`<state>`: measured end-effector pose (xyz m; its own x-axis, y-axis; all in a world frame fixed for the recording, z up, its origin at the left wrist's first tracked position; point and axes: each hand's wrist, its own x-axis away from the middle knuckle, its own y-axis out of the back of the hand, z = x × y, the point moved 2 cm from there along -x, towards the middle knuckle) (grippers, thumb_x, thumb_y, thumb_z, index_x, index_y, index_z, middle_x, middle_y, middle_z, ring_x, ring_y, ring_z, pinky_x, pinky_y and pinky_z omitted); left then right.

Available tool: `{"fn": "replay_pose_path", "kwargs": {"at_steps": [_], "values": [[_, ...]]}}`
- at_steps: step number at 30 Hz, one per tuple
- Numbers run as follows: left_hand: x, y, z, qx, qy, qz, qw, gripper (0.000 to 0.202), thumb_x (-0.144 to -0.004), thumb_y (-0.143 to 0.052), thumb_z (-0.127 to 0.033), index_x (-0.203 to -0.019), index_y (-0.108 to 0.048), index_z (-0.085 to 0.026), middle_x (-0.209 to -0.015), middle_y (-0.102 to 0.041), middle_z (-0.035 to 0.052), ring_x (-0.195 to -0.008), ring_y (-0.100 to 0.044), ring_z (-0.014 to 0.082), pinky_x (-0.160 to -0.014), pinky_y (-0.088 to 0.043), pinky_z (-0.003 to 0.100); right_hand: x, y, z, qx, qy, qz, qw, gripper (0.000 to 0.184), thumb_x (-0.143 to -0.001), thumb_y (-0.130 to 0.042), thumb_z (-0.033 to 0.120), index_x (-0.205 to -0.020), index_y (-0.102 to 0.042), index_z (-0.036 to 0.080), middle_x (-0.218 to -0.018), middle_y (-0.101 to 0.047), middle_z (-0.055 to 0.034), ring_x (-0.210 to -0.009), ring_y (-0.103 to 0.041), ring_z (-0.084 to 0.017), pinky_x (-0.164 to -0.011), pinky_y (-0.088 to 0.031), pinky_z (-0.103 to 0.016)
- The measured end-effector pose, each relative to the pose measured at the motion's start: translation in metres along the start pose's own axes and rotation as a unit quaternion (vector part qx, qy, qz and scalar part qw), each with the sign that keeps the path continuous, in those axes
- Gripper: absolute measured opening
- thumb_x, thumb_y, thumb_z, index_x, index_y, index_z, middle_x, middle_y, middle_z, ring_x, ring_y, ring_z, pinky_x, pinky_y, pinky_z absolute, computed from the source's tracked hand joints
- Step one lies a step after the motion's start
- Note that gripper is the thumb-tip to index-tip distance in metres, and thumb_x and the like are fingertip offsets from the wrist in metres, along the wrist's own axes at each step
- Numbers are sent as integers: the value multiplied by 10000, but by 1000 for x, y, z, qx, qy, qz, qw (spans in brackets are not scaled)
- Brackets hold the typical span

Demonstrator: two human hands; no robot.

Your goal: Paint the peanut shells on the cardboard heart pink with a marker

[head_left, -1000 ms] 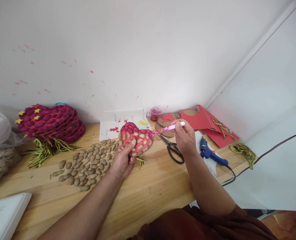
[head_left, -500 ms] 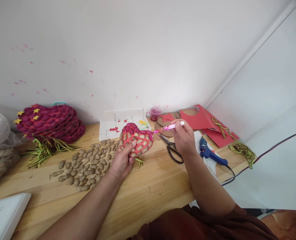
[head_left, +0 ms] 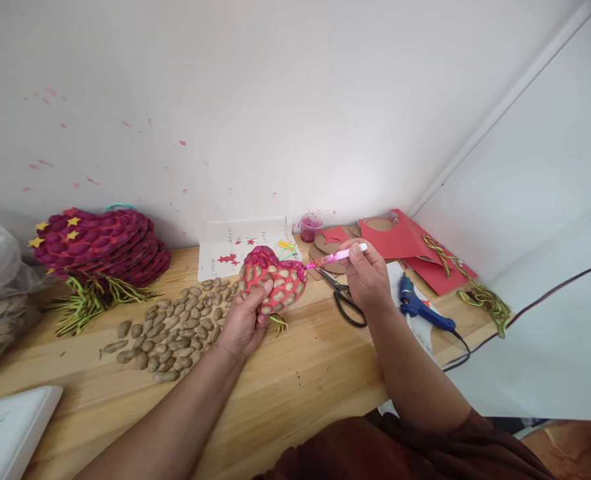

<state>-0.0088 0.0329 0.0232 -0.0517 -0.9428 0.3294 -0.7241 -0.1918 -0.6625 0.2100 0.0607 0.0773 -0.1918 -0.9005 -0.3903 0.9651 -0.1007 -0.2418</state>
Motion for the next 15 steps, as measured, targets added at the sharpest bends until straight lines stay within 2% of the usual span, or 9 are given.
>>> {"fn": "replay_pose_path", "kwargs": {"at_steps": [5,8,15], "values": [[2,-2,-3,3,20,1,1000,570,-440,-1025,-367,-697,-562,-155,-477,-509,-107,-327,-305,-17,-272,-245,80,-1,-3,2,-3,0,-19,1000,304,-833,-805,529,-850,-748,231,-761,-568,21,-716,-497,-120,-700,-429,-264],[3,-4,-5,9,26,6,1000,578,-429,-1023,-364,-694,-552,-159,-468,-500,-111,-322,-279,-22,-270,-230,79,0,-7,2,-27,-28,-11,999,327,-812,-812,543,-847,-733,228,-730,-554,20,-695,-488,-128,-682,-447,-277],[3,-3,-6,24,44,10,999,515,-515,-983,-318,-722,-533,-177,-472,-474,-122,-321,-279,-17,-284,-218,76,4,-13,1,-51,-57,12,997,335,-820,-806,551,-822,-706,231,-733,-541,17,-688,-497,-131,-698,-501,-302]]}}
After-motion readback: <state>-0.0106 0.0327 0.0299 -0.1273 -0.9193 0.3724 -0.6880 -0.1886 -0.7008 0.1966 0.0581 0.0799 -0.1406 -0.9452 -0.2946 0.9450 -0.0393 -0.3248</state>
